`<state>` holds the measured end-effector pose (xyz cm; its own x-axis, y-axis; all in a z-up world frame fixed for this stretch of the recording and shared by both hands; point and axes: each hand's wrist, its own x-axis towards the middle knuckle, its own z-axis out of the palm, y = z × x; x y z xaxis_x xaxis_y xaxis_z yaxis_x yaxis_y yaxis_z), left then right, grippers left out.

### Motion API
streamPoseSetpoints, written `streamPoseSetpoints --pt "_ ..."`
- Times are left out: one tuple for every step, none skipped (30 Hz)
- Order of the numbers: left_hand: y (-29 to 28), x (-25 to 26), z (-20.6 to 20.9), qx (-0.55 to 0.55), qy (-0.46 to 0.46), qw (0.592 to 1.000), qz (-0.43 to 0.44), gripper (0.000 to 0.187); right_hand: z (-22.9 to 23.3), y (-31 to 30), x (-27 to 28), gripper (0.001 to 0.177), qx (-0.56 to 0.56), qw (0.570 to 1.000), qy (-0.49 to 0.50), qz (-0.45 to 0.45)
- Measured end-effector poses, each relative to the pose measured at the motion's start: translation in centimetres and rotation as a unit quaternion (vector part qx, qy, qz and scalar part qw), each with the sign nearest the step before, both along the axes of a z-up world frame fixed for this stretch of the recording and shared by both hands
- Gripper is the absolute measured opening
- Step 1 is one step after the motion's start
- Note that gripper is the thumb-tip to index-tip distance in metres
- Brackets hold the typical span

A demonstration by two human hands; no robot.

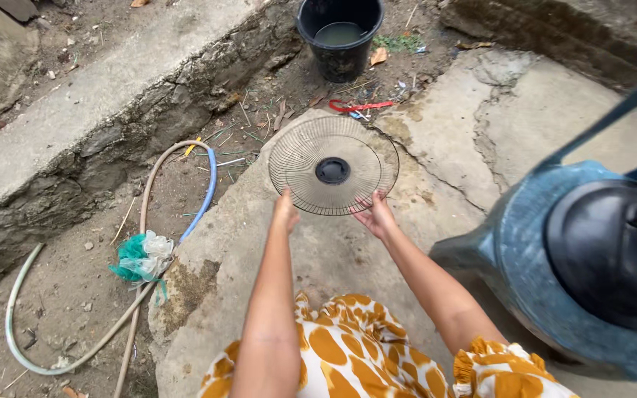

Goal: The person disassembles an electric fan by removing the front grille, then unscrewing and removing the fan blades and the rear grille.

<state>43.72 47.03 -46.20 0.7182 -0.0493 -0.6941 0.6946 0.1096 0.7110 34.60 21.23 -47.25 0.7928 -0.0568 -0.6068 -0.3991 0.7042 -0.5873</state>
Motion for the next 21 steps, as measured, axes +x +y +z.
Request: streamPoseSetpoints --pt "-0.2 0.1 -0.4 0.025 0.025 0.999 -0.014 0.081 -1.3 0.9 0.7 0.058 0.001 1.000 0.003 -0.021" --pt "0.1 -0.2 -0.8 0.051 0.053 0.997 -0.026 0.080 -2.4 1.9 0.9 0.057 0.003 0.999 0.009 -0.039" --pt "0.4 0.0 -1.0 0.102 -0.009 0.995 -0.018 0.074 -3.5 2.8 0.8 0.057 0.004 0.998 0.015 -0.058" --pt "0.1 1.0 -0.9 0.153 -0.072 0.986 -0.009 0.070 -4.4 3.5 1.0 0.057 0.004 0.996 0.041 -0.073" --pt "0.1 1.7 -0.9 0.204 -0.133 0.970 0.000 0.069 -5.1 4.3 1.1 0.058 0.005 0.994 0.067 -0.089" --pt "-0.3 2.4 -0.9 0.198 -0.121 0.972 0.014 0.068 -5.6 4.7 1.5 0.059 0.004 0.990 0.088 -0.107" --pt "-1.1 2.8 -1.0 0.192 -0.110 0.975 0.027 0.066 -6.0 4.8 1.9 0.061 0.007 0.991 0.086 -0.103" --pt "-2.0 2.8 -1.2 0.185 -0.097 0.977 0.039 0.065 -6.4 4.8 2.0 0.061 0.011 0.991 0.089 -0.103" --pt "-2.9 2.6 -1.5 0.223 -0.126 0.966 0.024 0.063 -6.5 4.7 2.1 0.062 0.015 0.991 0.092 -0.096" --pt "-3.7 2.0 -2.0 0.260 -0.155 0.953 0.007 0.061 -6.6 4.6 2.2 0.065 0.025 0.991 0.096 -0.086" --pt "-4.2 1.3 -2.6 0.295 -0.185 0.937 -0.010 0.061 -6.6 4.3 2.1 0.069 0.037 0.992 0.102 -0.071" --pt "-4.6 0.9 -3.1 0.320 -0.184 0.928 -0.046 0.061 -6.4 3.7 2.1 0.073 0.048 0.992 0.104 -0.059" --pt "-4.7 0.4 -3.7 0.345 -0.184 0.917 -0.081 0.061 -6.0 3.1 2.0 0.078 0.048 0.991 0.115 -0.050" --pt "-5.1 0.2 -4.0 0.369 -0.185 0.904 -0.116 0.061 -5.4 2.4 2.0 0.084 0.048 0.989 0.130 -0.041" --pt "-5.6 0.3 -4.1 0.372 -0.192 0.901 -0.116 0.060 -4.7 1.8 1.9 0.083 0.044 0.985 0.159 -0.046" --pt "-6.0 0.6 -4.1 0.375 -0.204 0.897 -0.118 0.059 -3.8 0.9 2.2 0.079 0.004 0.987 0.159 -0.019" --pt "-6.8 0.9 -3.9 0.378 -0.215 0.892 -0.119 0.058 -2.8 0.0 2.2 0.074 -0.037 0.986 0.160 0.008" --pt "-7.9 0.8 -3.5 0.371 -0.262 0.883 -0.123 0.053 -1.9 -0.8 1.6 0.071 -0.075 0.983 0.164 0.031" --pt "-9.4 0.7 -2.8 0.361 -0.308 0.871 -0.127 0.048 -0.9 -2.0 0.6 0.067 -0.080 0.990 0.112 0.028" --pt "-11.6 1.0 -1.7 0.347 -0.360 0.856 -0.131 0.043 0.2 -4.0 -0.2 0.063 -0.089 0.994 0.055 0.020" --pt "-13.8 0.9 -0.4 0.321 -0.415 0.840 -0.140 0.038 1.5 -6.1 -1.3 0.060 -0.099 0.995 -0.002 0.012"
